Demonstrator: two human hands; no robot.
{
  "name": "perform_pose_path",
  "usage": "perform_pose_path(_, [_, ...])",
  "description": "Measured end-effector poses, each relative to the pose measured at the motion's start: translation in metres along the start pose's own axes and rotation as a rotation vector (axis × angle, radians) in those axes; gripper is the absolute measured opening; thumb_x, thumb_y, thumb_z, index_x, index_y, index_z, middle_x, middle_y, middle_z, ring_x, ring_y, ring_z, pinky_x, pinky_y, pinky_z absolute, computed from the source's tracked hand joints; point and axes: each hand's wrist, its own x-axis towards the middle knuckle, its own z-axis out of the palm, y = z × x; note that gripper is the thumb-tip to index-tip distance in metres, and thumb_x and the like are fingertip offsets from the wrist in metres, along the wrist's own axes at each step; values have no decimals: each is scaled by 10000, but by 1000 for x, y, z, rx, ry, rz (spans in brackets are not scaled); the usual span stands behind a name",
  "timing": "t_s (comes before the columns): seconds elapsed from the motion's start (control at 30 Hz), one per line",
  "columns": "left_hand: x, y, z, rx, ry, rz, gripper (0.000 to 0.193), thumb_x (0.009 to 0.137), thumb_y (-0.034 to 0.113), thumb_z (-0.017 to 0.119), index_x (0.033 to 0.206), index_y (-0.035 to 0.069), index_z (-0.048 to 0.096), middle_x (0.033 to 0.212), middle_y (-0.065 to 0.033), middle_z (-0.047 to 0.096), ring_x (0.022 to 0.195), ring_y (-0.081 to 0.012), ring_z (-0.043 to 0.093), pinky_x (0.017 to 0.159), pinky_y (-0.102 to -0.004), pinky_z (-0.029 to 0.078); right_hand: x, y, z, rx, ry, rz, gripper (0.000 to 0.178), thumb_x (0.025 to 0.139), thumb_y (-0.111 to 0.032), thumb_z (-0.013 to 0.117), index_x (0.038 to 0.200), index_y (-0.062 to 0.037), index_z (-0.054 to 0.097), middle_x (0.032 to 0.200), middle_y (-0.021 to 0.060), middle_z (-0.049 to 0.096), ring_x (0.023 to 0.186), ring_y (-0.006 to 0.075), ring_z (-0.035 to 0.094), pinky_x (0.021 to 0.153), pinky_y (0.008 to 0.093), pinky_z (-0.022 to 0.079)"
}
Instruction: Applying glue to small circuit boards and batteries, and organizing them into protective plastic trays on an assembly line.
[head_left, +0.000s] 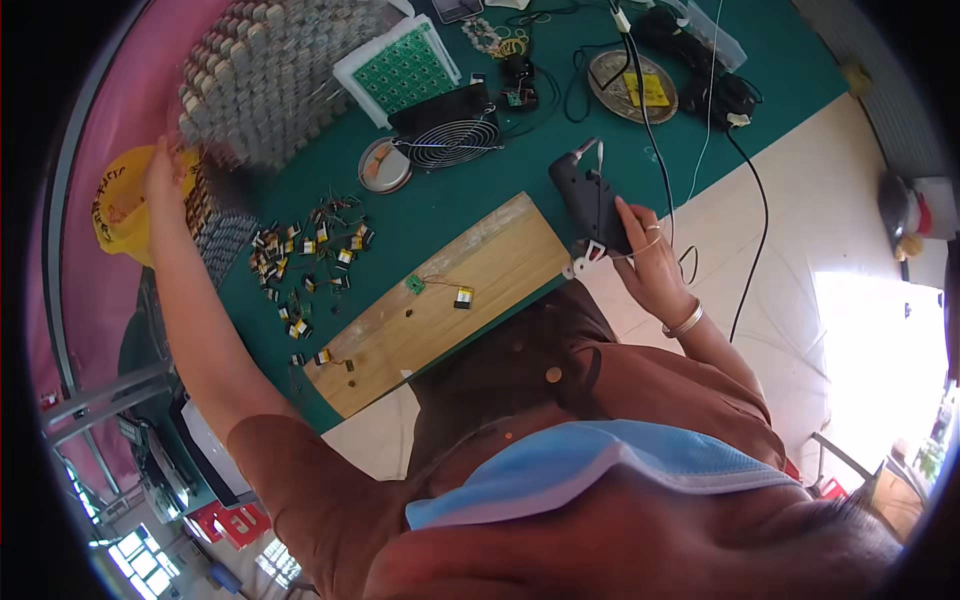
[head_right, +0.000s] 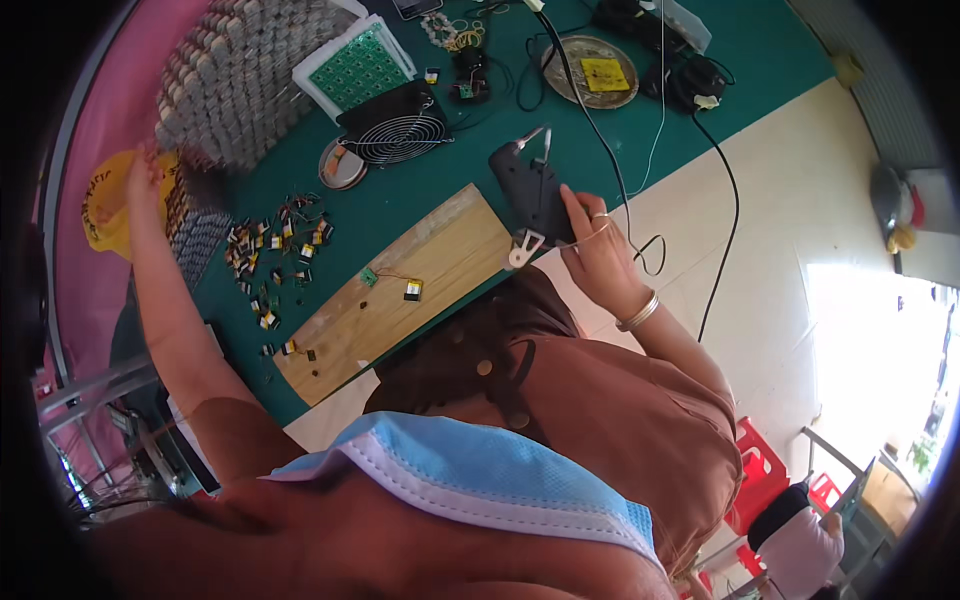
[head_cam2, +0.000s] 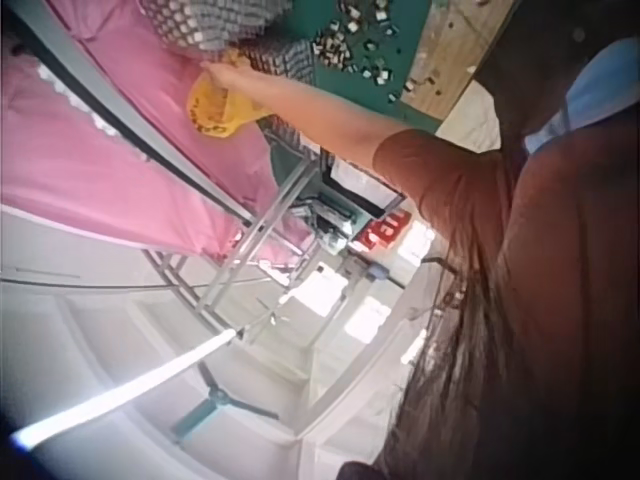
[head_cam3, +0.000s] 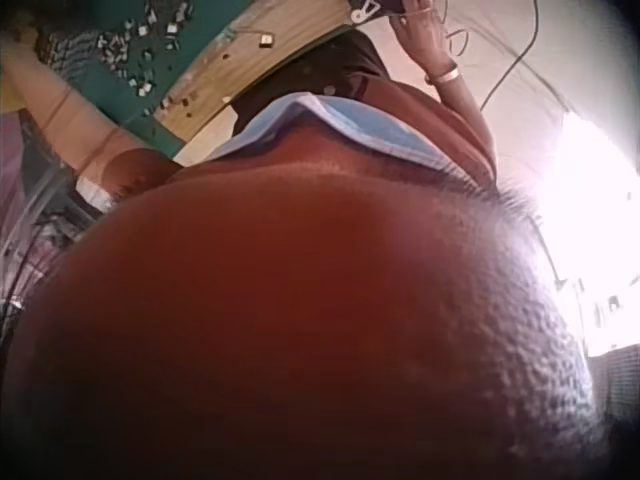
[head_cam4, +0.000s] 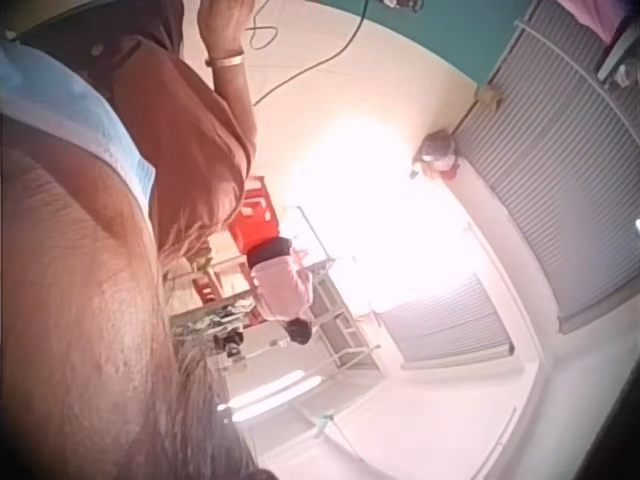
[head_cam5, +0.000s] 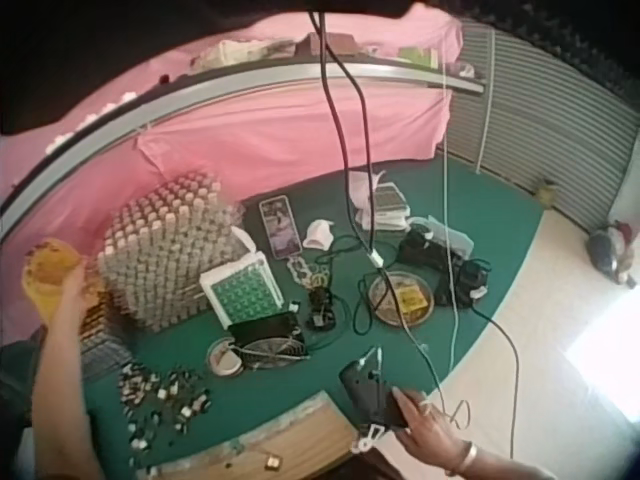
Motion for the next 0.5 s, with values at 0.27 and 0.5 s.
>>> perform_pose_path(0.27, [-3, 7, -26, 50, 4, 14, 292, 946, 361, 570, 1049, 100, 654, 798, 51, 531, 626, -53, 435, 524, -231, 383, 40, 49, 9, -390, 166, 82, 691, 794, -91, 675, 1399, -10, 352, 1268, 178, 461, 1027, 337, 539, 861, 410, 447])
perform_pose_path(0.5, [-19, 15, -19, 121, -3, -29, 275, 905, 376, 623, 961, 108, 650, 784, 58, 542, 636, -72, 451, 515, -251, 372, 29, 45, 4, -707, 201, -47, 584, 852, -114, 612, 1361, 40, 370, 1322, 226, 448, 1180, 344, 470, 948, 412, 428])
